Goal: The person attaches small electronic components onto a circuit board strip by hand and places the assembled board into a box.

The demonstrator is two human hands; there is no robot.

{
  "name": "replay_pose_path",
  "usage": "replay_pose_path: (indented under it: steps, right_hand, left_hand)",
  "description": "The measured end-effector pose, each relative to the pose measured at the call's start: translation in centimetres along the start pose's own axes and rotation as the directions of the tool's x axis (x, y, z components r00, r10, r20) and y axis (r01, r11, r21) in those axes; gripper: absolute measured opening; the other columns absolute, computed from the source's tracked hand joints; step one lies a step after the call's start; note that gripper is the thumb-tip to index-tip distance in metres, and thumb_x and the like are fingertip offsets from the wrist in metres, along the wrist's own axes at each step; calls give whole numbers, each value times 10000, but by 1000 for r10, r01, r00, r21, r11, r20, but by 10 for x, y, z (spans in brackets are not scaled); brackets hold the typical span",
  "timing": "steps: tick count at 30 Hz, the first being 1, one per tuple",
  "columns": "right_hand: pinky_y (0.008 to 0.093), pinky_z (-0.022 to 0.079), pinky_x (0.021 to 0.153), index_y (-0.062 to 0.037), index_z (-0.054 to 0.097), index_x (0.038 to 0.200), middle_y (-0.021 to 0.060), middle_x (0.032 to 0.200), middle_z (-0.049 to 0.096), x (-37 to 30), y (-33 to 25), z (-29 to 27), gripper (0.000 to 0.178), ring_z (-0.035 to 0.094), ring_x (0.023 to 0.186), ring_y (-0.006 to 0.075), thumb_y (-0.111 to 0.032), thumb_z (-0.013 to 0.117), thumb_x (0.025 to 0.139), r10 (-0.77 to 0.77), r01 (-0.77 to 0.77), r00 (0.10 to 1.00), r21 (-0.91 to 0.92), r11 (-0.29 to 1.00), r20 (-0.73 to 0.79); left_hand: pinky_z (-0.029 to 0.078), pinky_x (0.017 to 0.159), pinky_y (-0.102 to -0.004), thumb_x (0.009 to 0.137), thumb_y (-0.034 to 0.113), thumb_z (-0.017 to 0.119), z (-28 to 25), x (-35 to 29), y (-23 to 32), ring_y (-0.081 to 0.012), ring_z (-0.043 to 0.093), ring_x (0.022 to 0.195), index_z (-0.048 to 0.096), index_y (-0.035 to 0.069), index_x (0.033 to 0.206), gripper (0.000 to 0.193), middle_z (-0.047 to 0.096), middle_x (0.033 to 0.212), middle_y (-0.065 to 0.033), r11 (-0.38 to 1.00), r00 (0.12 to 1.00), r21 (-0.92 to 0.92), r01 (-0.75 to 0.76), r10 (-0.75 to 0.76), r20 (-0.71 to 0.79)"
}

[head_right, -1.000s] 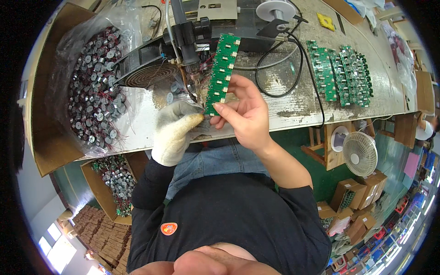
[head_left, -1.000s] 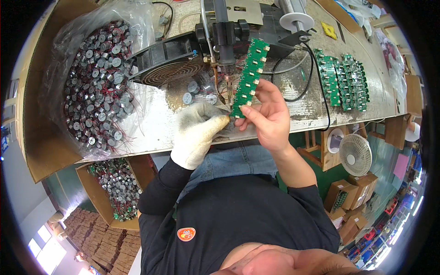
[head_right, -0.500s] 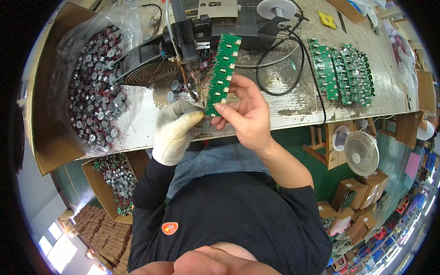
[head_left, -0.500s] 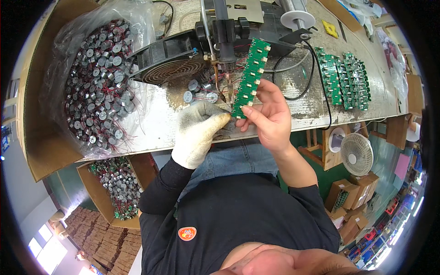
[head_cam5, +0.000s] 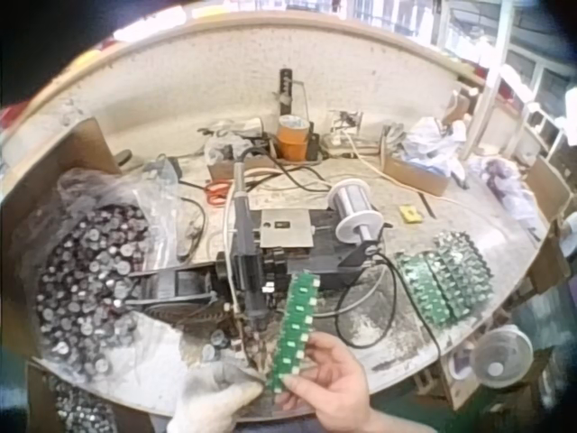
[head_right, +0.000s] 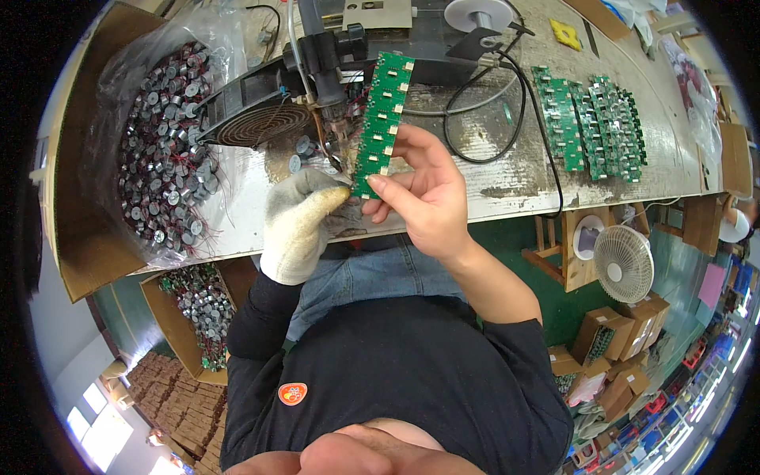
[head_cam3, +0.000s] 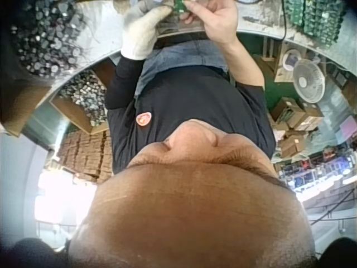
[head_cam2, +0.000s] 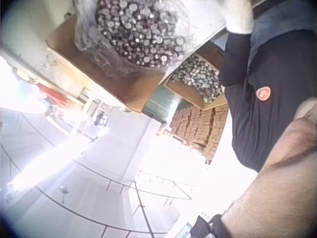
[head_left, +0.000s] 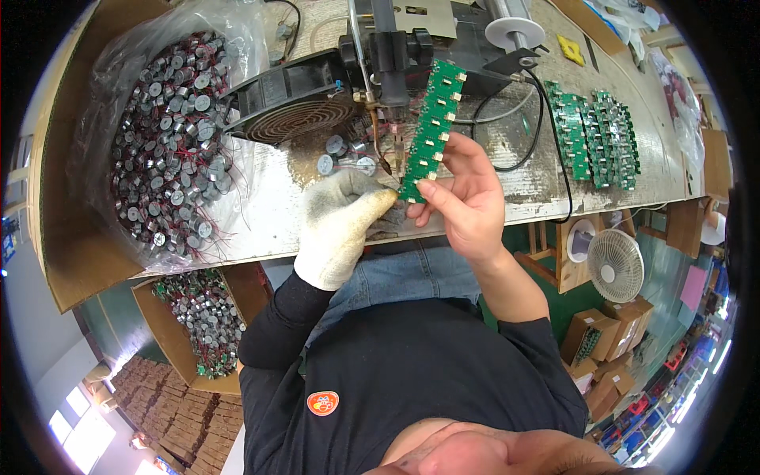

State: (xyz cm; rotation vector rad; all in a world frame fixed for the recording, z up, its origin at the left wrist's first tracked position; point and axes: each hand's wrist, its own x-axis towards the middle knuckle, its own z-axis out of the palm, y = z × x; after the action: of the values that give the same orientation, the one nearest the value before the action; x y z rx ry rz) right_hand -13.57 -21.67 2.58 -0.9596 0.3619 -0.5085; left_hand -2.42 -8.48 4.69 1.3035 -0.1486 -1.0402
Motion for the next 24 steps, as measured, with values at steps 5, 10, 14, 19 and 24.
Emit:
replay_pose_path:
  steps: [5,10,14,19,24]
  right_hand:
    - [238,544,525,-1,365,1302,168,1164,544,0,3,-3,500,669,696,193,102,568,857,-15,15,1000,-17,1000,-3]
    - [257,538,507,21,348,1317,202,1190,539,-2,4,-5,515,660,675,213,102,561,856,8,-9,1000,-44,999,-15]
    - [256,533,482,6,338,1338,194,1188,539,-7,1,-9,557,656,648,210,110,566,840,28,-29,999,-33,999,-42]
    - [255,524,445,-1,356,1304,167,1119,547,-31,-12,-17,525,646,608,202,96,567,833,204,-203,978,22,979,-46]
    - [264,520,421,-8,362,1270,164,1049,563,-83,-20,-11,507,640,574,200,99,575,823,223,-217,973,102,971,-62]
  left_hand:
    - [510,691,-271,845,51,608,-4,4,-12,-148,638,742,606,-18,853,69,656,825,-99,999,1000,-35,7,-7,5]
    - [474,631,-257,852,94,657,-6,6,-19,-107,583,695,610,-18,863,123,632,804,-54,999,999,15,-38,38,11]
    - [478,622,-258,826,105,684,-4,-1,-10,-102,587,701,613,-18,883,154,628,794,-48,962,997,259,-83,79,23]
    - [490,597,-282,733,72,736,-3,-37,-20,-166,601,591,620,32,913,218,629,780,-76,571,882,731,-374,464,88]
    - [456,718,-364,614,84,805,0,-56,-42,-240,602,792,619,88,960,393,603,860,-52,28,562,818,-575,740,369]
